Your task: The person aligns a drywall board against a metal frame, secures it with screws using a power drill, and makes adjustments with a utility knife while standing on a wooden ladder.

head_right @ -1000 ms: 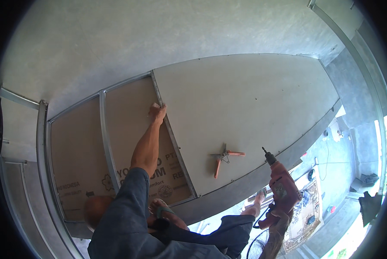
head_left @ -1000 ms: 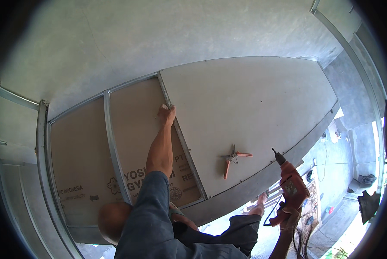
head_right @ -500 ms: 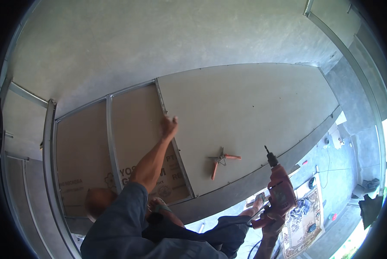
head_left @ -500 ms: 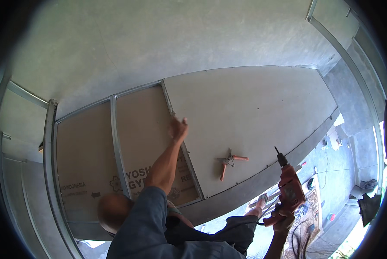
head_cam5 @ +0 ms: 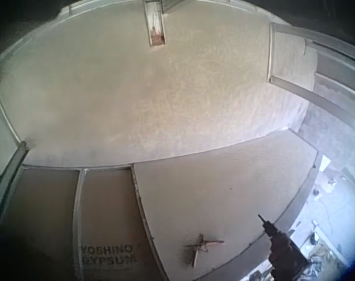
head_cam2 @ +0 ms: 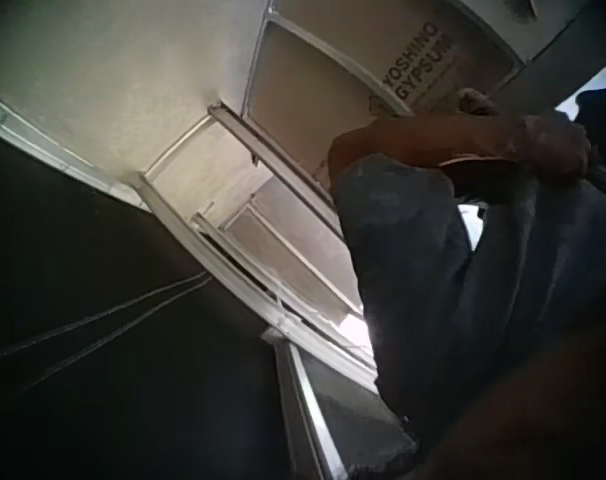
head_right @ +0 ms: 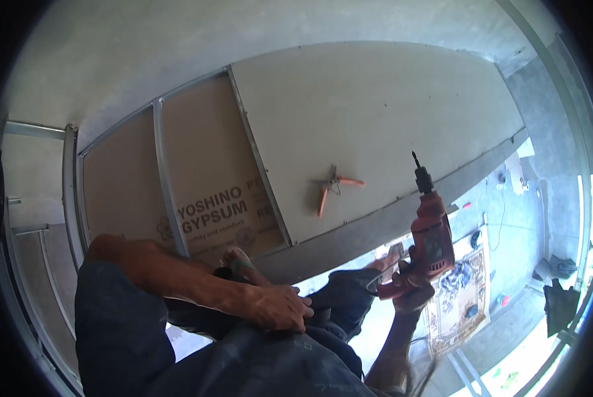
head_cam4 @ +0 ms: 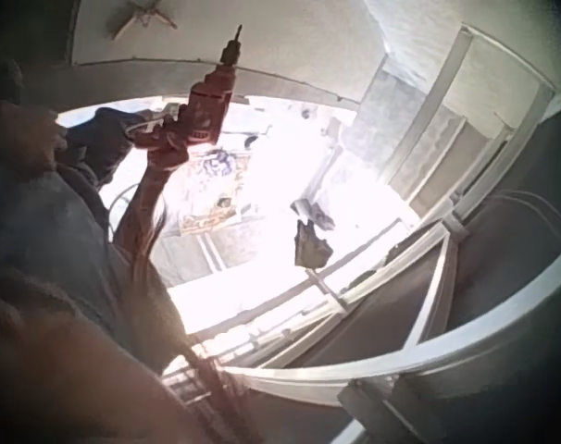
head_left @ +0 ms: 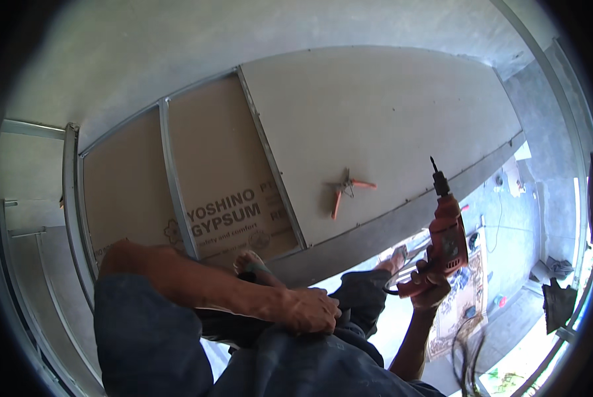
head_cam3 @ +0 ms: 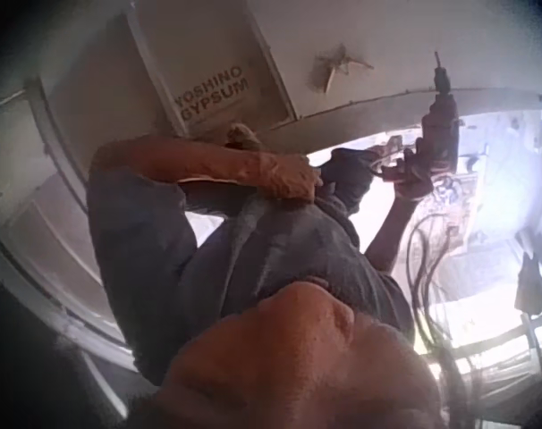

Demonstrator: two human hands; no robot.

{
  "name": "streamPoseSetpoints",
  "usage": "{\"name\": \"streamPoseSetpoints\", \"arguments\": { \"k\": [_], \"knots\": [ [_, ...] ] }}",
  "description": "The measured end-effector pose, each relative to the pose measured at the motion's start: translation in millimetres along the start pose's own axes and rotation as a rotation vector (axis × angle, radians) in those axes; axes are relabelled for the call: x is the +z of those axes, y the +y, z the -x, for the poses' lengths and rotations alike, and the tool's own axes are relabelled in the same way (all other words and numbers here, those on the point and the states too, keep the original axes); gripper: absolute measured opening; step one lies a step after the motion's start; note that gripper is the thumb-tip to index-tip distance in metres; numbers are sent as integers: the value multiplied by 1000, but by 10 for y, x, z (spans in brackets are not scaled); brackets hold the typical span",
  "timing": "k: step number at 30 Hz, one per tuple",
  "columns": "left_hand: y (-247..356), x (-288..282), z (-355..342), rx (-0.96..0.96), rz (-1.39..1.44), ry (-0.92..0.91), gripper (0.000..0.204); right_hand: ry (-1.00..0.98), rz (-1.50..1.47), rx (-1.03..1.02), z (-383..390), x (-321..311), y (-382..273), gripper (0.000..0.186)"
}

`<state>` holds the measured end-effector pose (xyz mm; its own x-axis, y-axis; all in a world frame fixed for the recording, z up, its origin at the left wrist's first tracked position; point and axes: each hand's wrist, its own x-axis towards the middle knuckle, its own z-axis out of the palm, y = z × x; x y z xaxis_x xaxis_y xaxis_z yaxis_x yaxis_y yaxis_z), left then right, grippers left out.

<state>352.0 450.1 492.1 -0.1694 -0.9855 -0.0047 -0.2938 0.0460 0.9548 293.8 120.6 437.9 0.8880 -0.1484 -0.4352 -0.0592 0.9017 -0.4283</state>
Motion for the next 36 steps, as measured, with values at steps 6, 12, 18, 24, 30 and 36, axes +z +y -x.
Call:
{"name": "streamPoseSetpoints", "arguments": {
  "k": [6,12,18,24,30,36],
  "knots": [
    [584,-55,3,-342,-220,-73,22,27,69,25,-15,18,104,76],
    [814,103,92,-340,-467,164,18,-12,34,67,-81,116,122,81],
    [861,186,33,-480,-699,83,23,-105,79,82,-185,182,162,79],
    [809,403,-18,-627,-772,130,19,-121,119,116,-234,234,131,81],
    [712,436,-68,-608,-808,224,15,-119,123,122,-308,337,212,83],
    [640,439,-18,-470,-755,262,13,-86,143,136,-370,345,289,83]
  ]
}}
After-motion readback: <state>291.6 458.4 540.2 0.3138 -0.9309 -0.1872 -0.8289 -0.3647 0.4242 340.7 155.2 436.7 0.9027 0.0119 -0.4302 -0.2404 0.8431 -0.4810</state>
